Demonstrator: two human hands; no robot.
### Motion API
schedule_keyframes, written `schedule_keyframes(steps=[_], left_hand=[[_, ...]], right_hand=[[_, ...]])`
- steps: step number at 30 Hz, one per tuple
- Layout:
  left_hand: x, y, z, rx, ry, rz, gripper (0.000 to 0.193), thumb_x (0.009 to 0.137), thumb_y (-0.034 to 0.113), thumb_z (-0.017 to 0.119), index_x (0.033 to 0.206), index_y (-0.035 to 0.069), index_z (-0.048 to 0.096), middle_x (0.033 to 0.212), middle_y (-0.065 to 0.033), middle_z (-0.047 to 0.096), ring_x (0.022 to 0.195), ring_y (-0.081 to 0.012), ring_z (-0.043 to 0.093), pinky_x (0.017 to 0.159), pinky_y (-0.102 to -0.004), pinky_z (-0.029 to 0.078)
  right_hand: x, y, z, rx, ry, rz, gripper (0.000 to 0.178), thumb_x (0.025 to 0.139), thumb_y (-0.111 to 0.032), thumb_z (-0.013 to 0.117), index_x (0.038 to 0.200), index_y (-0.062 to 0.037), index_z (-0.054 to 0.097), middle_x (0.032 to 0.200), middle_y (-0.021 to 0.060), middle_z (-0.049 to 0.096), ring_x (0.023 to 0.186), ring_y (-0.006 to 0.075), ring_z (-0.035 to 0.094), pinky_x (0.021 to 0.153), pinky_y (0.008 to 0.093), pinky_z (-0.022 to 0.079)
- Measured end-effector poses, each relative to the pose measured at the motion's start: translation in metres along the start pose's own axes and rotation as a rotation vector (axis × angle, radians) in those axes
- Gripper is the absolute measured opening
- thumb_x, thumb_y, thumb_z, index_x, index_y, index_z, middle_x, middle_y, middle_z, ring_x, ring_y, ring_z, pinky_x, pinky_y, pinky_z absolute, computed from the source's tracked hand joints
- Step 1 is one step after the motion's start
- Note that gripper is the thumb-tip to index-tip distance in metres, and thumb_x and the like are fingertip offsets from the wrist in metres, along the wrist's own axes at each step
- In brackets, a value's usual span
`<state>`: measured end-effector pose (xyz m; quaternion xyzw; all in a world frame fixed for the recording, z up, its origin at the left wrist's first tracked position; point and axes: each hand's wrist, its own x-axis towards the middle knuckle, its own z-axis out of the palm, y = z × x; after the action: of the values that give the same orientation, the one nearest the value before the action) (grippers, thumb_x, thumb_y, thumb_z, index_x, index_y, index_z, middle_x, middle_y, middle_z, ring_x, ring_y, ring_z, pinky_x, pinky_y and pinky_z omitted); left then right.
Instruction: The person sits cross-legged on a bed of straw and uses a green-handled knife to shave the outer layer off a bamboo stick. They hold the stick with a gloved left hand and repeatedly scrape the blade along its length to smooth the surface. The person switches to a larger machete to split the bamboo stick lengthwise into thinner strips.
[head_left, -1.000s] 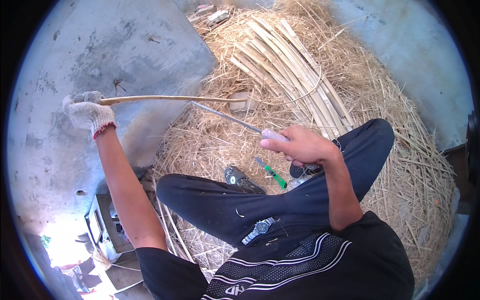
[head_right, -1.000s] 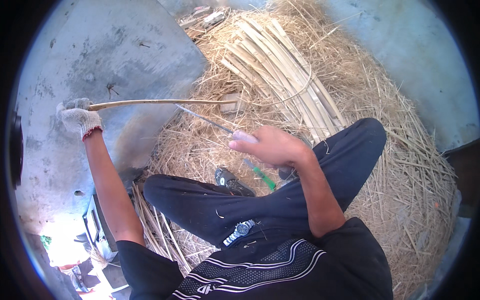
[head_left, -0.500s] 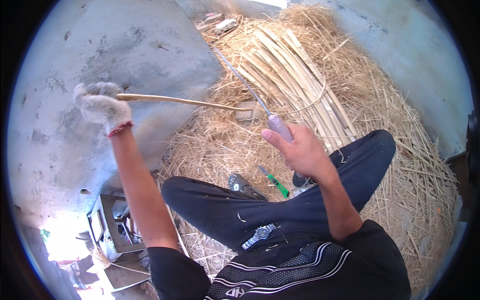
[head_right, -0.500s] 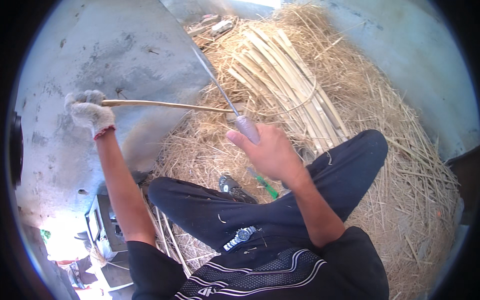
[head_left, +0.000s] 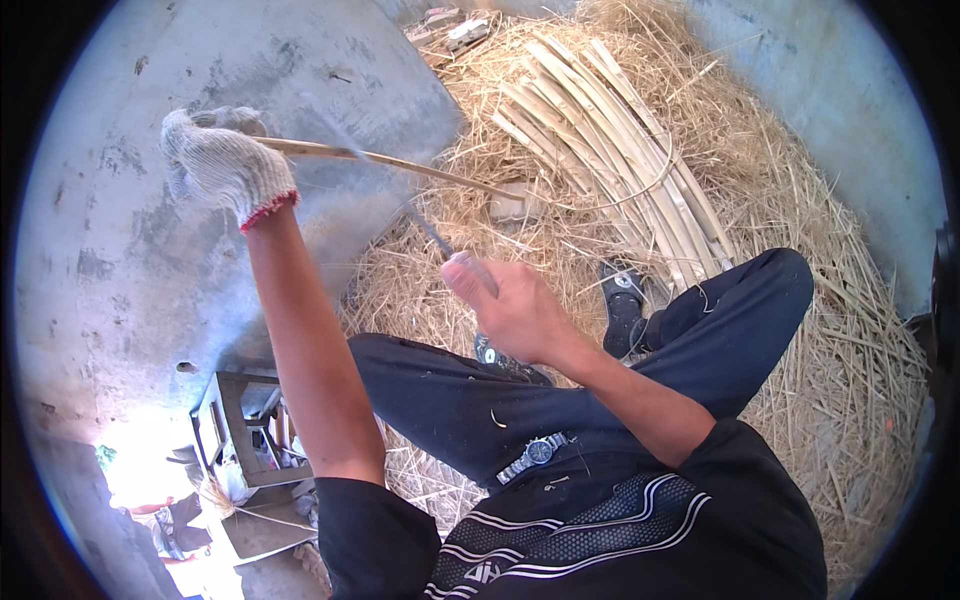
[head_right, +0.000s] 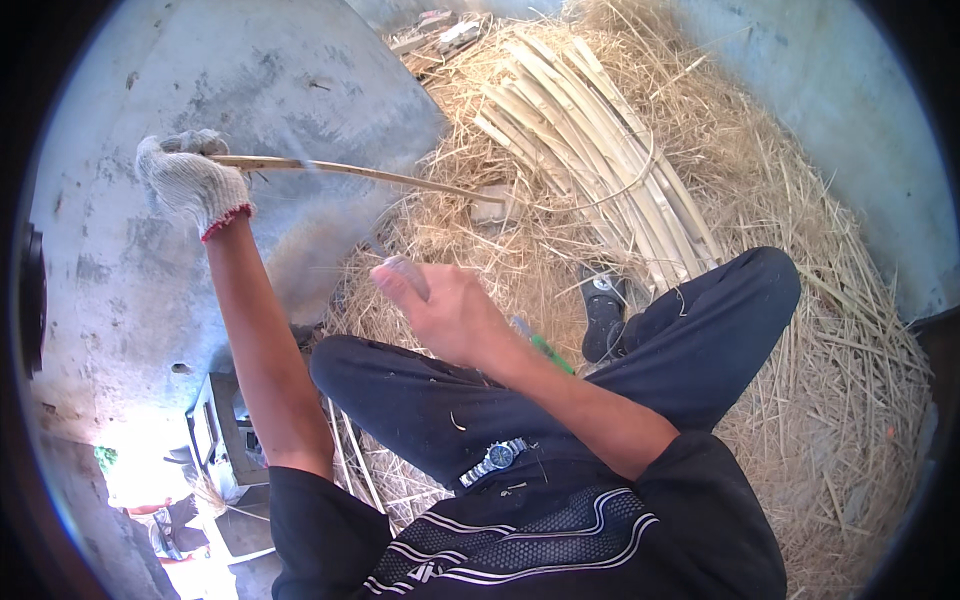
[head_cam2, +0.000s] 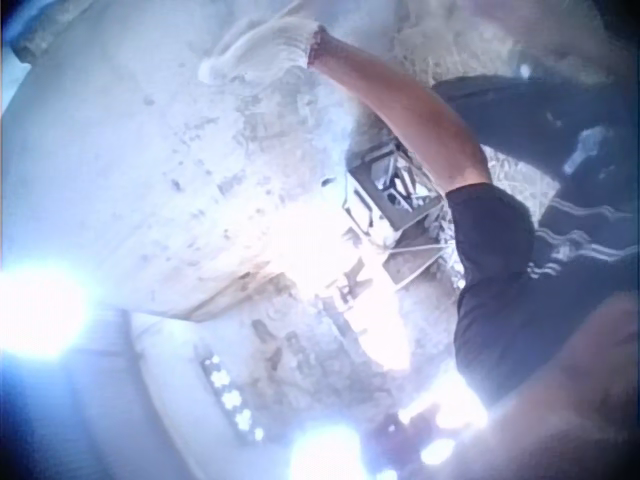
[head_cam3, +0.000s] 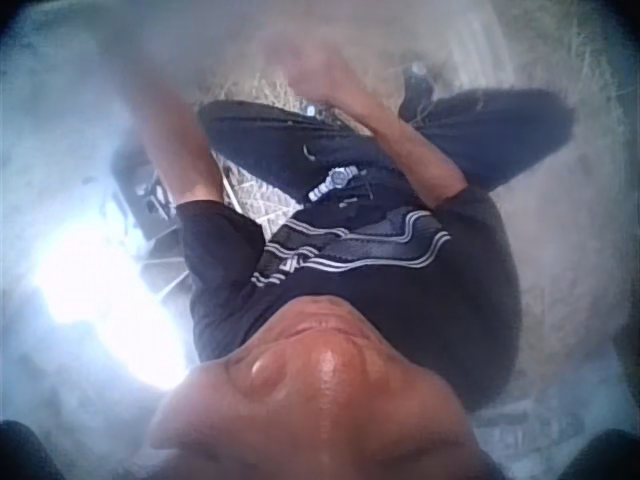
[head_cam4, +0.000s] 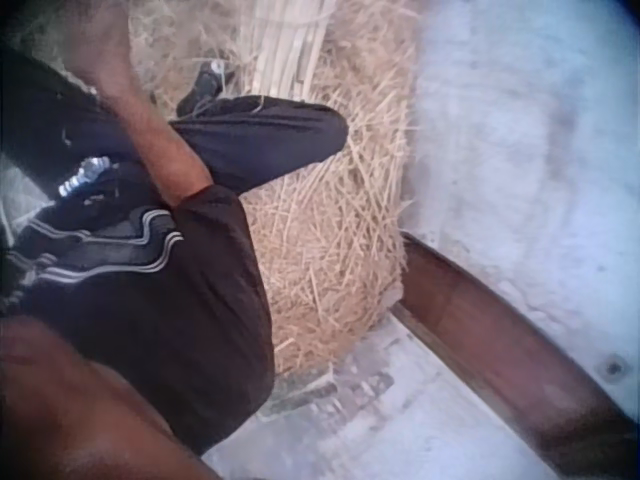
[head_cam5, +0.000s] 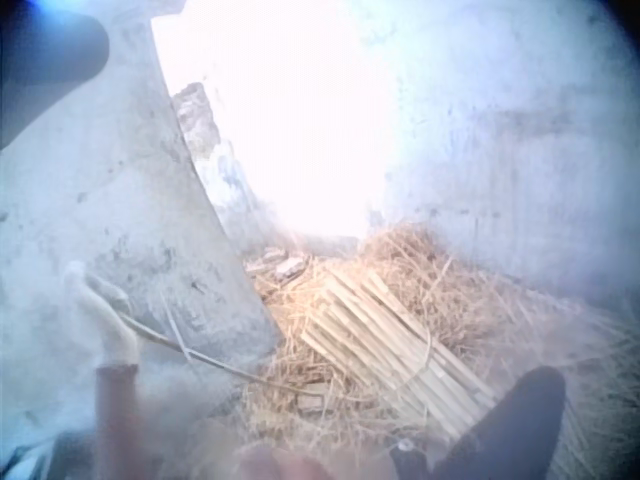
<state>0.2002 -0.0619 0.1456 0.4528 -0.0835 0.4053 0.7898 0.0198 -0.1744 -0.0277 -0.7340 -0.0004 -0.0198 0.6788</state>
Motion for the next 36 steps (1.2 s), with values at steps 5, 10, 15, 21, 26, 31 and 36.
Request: schedule_keyframes(steps=[5, 10, 15, 21, 26, 31, 36], left_hand=[[0.009, 0.006, -0.014, 0.121, 0.01, 0.01, 0.023, 0.088, 0.024, 0.05, 0.074, 0.009, 0.039, 0.059, -0.0034, 0.04, 0.044, -0.0167, 0.039, 0.044, -0.0327, 0.034], [0.004, -0.003, -0.015, 0.153, 0.045, 0.075, 0.025, 0.09, 0.027, 0.049, 0.074, 0.008, 0.042, 0.058, -0.0055, 0.046, 0.045, -0.0174, 0.043, 0.046, -0.0335, 0.041], [0.043, -0.014, -0.05, 0.223, -0.077, 0.07, 0.027, 0.093, 0.03, 0.041, 0.074, 0.011, 0.042, 0.062, -0.0056, 0.045, 0.051, -0.0208, 0.046, 0.053, -0.0407, 0.047], [0.023, 0.002, -0.039, 0.171, 0.034, 0.031, 0.018, 0.082, 0.022, 0.045, 0.073, 0.01, 0.035, 0.053, -0.0058, 0.037, 0.044, -0.0198, 0.037, 0.051, -0.0387, 0.039], [0.042, -0.013, -0.053, 0.16, 0.223, 0.096, 0.023, 0.086, 0.029, 0.048, 0.084, 0.007, 0.042, 0.069, -0.0085, 0.047, 0.053, -0.0213, 0.043, 0.054, -0.0395, 0.039], [0.026, -0.006, -0.049, 0.355, 0.212, 0.096, 0.04, 0.09, 0.041, 0.047, 0.103, 0.003, 0.049, 0.1, -0.0153, 0.052, 0.083, -0.0247, 0.054, 0.068, -0.0453, 0.043], [0.027, -0.015, -0.042, 0.479, 0.257, 0.167, 0.037, 0.091, 0.037, 0.051, 0.102, 0.002, 0.048, 0.099, -0.0132, 0.055, 0.084, -0.0261, 0.057, 0.07, -0.0465, 0.048]], right_hand=[[0.005, 0.015, 0.019, 0.024, 0.014, -0.047, 0.061, 0.098, -0.056, 0.048, 0.089, 0.0016, 0.066, 0.069, 0.0191, 0.063, 0.071, 0.0302, 0.066, 0.069, 0.0423, 0.051], [0.039, 0.071, -0.003, -0.031, -0.047, 0.517, 0.062, 0.098, -0.057, 0.044, 0.103, -0.0015, 0.07, 0.072, 0.0201, 0.065, 0.075, 0.0327, 0.067, 0.073, 0.0429, 0.052], [0.019, 0.04, 0.03, 0.021, 0.032, -0.193, 0.056, 0.099, -0.056, 0.046, 0.102, -0.005, 0.069, 0.069, 0.0152, 0.063, 0.063, 0.0291, 0.059, 0.065, 0.0421, 0.049], [0.052, 0.105, 0.035, -0.019, 0.008, 0.236, 0.059, 0.102, -0.052, 0.043, 0.08, -0.0005, 0.063, 0.055, 0.0073, 0.053, 0.046, 0.02, 0.053, 0.047, 0.0382, 0.046], [0.046, 0.1, 0.004, -0.047, -0.022, 0.455, 0.061, 0.101, -0.058, 0.04, 0.078, -0.0041, 0.058, 0.051, -0.002, 0.038, 0.043, 0.0117, 0.041, 0.039, 0.0315, 0.038], [0.053, 0.126, 0.039, -0.122, 0.033, -0.067, 0.057, 0.1, -0.058, 0.04, 0.088, -0.0081, 0.063, 0.053, 0.0005, 0.046, 0.045, 0.0142, 0.047, 0.04, 0.0333, 0.04], [0.075, 0.196, 0.035, 0.042, 0.163, 0.46, 0.061, 0.1, -0.061, 0.04, 0.08, -0.0062, 0.061, 0.057, 0.0032, 0.05, 0.048, 0.0141, 0.053, 0.044, 0.0352, 0.046]])
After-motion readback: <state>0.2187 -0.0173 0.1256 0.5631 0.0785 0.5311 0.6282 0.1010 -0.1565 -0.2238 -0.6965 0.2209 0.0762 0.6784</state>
